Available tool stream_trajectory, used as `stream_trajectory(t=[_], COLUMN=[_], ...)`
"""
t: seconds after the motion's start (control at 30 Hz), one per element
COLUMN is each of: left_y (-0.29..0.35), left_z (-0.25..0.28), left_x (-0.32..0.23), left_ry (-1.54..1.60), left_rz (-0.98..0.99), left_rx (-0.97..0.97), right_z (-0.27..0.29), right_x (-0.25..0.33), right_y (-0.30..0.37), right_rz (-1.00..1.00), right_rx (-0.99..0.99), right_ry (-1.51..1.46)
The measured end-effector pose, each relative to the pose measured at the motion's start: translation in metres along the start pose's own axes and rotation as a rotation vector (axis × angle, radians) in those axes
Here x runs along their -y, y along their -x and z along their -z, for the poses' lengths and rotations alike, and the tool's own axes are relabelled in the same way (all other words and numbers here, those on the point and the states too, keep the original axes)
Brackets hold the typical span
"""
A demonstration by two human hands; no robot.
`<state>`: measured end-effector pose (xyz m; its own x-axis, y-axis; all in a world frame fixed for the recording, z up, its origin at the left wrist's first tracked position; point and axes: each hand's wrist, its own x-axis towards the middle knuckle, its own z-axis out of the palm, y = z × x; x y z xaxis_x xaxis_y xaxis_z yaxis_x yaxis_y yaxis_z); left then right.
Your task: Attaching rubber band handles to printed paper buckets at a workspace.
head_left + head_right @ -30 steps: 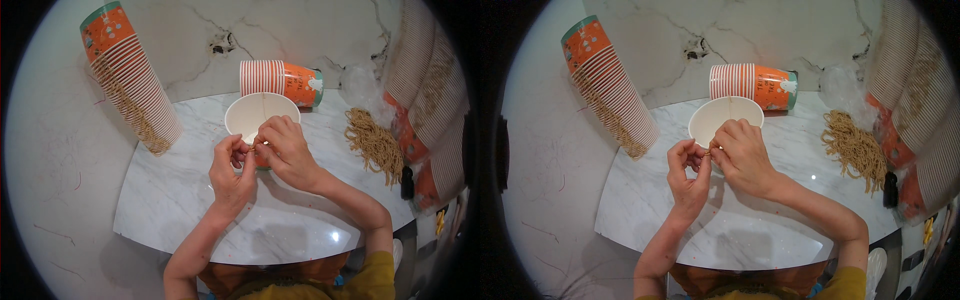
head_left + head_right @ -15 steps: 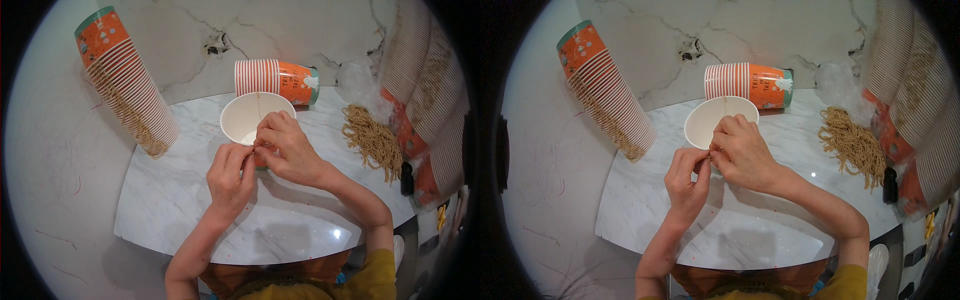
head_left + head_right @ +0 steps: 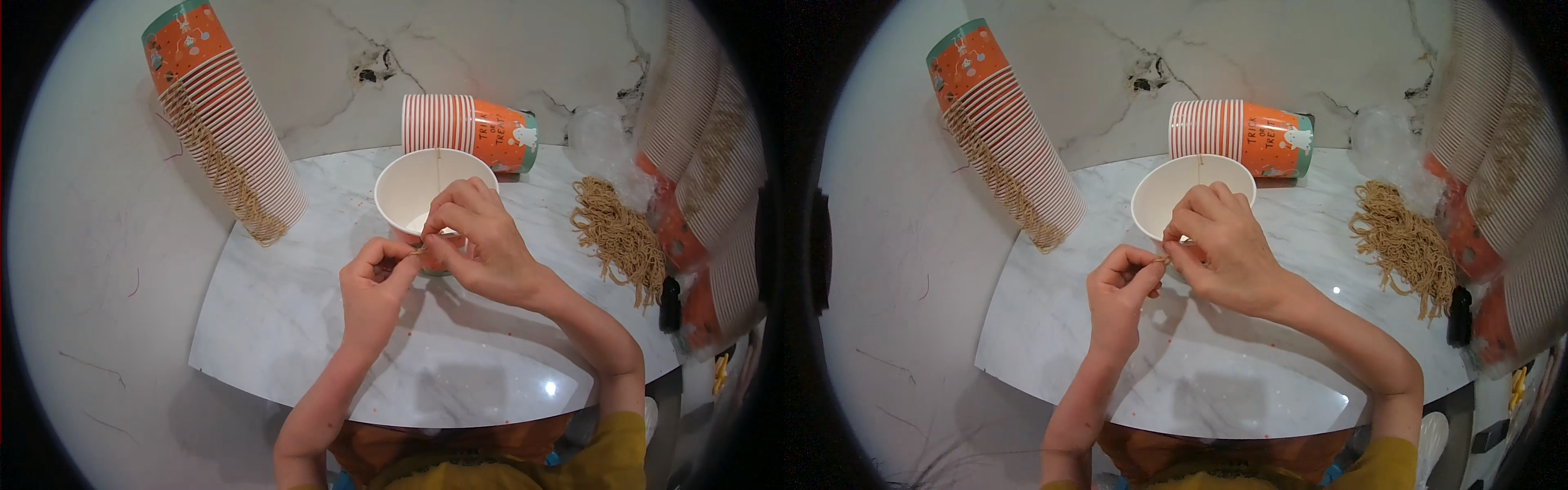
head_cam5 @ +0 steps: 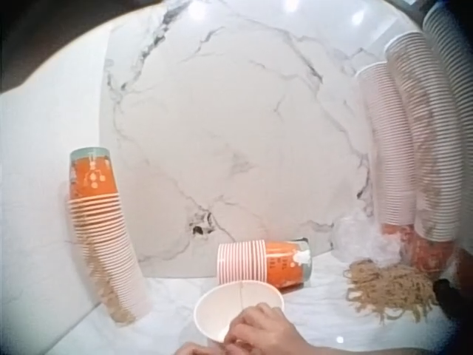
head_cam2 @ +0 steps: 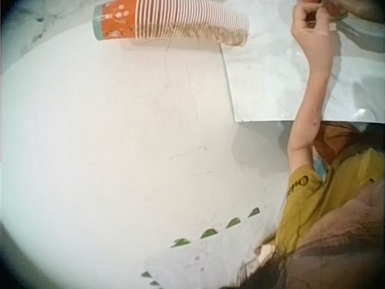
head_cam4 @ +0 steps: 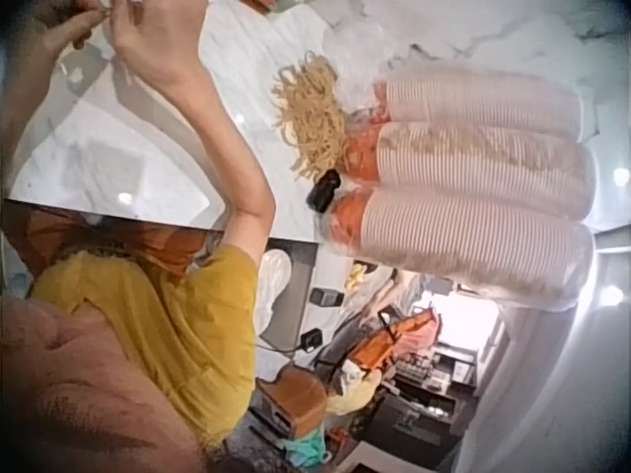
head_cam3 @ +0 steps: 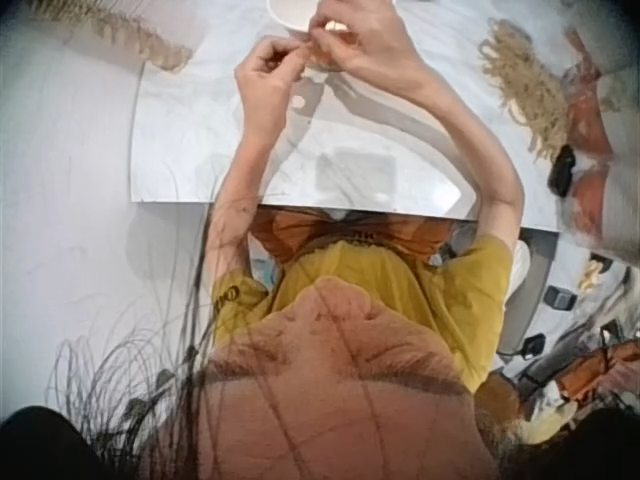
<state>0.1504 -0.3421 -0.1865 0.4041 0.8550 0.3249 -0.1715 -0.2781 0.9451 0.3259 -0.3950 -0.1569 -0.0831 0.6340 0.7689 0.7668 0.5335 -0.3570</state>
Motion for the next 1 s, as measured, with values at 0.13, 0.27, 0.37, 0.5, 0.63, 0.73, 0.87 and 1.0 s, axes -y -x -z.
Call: stream_trajectory(t=[0.13,0.27,0.37,0.5,0.63,0.73,0.87,1.0], left_y=[-0.001,-0.002,-0.003,-0.005,-0.005,-0.004,0.001,0.008], left_z=[0.006,0.007,0.009,0.010,0.013,0.012,0.007,-0.002], left_x=[-0.003,-0.001,-0.002,-0.004,0.002,0.006,0.004,0.005], left_ry=[0.182,0.340,0.384,0.375,0.333,0.277,0.071,-0.031], left_rz=[0.214,0.294,0.334,0.360,0.321,0.255,0.079,-0.073], left_rx=[0.029,0.057,0.063,0.021,0.028,0.034,0.011,-0.042], right_z=[0.003,0.003,0.000,-0.007,-0.010,-0.010,-0.015,-0.021], right_x=[0.004,0.010,0.008,0.006,0.006,0.007,0.013,0.015], right_y=[-0.003,0.000,0.003,0.005,0.005,0.005,0.009,0.012], right_rz=[0.089,0.144,0.164,0.153,0.151,0.181,0.131,0.091], right_rx=[-0.022,0.037,0.043,0.016,0.023,0.026,-0.012,-0.061], right_ry=[0.047,0.072,0.126,0.152,0.162,0.201,0.238,0.296])
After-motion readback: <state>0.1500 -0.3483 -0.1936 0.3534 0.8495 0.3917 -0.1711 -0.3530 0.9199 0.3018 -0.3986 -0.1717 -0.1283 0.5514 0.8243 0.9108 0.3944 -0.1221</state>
